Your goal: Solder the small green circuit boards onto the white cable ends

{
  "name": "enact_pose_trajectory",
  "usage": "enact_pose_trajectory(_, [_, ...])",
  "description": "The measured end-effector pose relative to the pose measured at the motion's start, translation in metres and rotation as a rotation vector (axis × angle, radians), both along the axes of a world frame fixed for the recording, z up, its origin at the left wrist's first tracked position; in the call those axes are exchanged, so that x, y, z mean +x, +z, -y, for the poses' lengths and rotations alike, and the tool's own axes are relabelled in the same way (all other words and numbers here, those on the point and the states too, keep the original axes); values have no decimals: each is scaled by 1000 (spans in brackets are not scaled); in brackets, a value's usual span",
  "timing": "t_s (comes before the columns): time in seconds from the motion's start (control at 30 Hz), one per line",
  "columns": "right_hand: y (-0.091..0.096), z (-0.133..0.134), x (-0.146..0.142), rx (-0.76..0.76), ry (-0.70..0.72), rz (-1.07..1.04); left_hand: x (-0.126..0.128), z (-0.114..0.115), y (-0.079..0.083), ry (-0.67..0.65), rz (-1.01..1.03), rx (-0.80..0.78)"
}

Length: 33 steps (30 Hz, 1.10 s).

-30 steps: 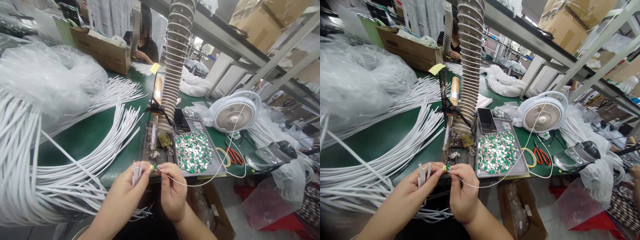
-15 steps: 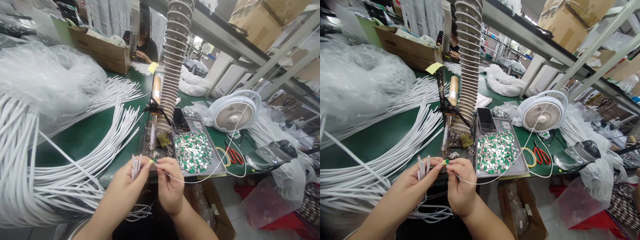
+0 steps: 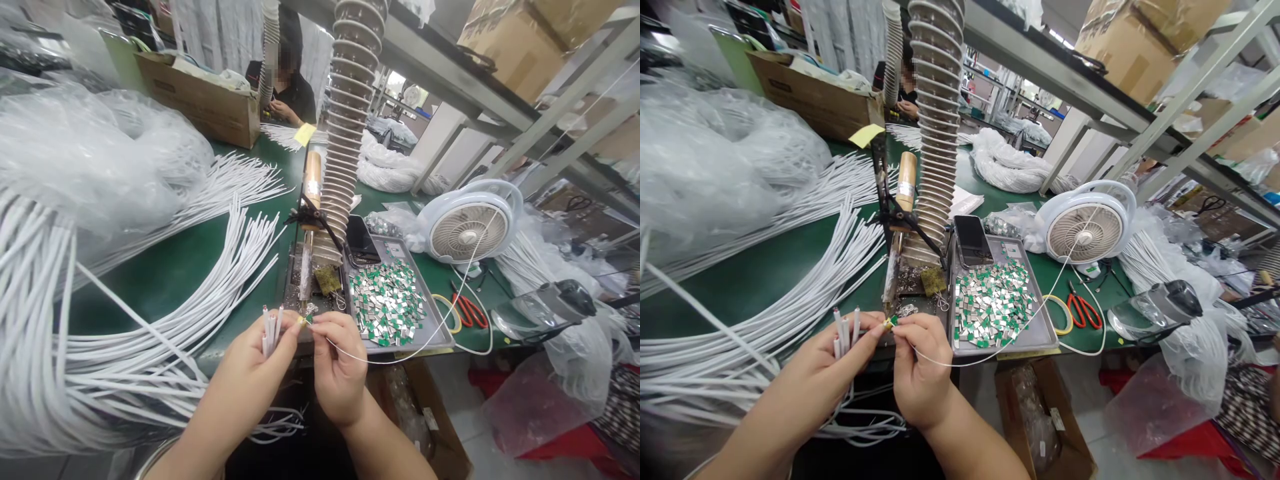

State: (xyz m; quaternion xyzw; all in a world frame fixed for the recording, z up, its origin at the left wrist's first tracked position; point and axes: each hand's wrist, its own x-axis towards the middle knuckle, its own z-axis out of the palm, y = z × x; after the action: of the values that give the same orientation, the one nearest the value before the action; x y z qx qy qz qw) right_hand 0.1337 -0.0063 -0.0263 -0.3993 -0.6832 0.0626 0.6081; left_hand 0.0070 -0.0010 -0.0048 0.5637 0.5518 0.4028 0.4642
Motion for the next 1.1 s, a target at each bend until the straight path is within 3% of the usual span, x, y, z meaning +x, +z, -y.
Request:
enact_pose_trajectory(0.67, [4,0,-2,20,25,-38,-3,1,3,-5,0,13])
enact_pose_trajectory(1.1, [-6,6,2,-20,29,-11,-2,4,-2,-15,-20,38])
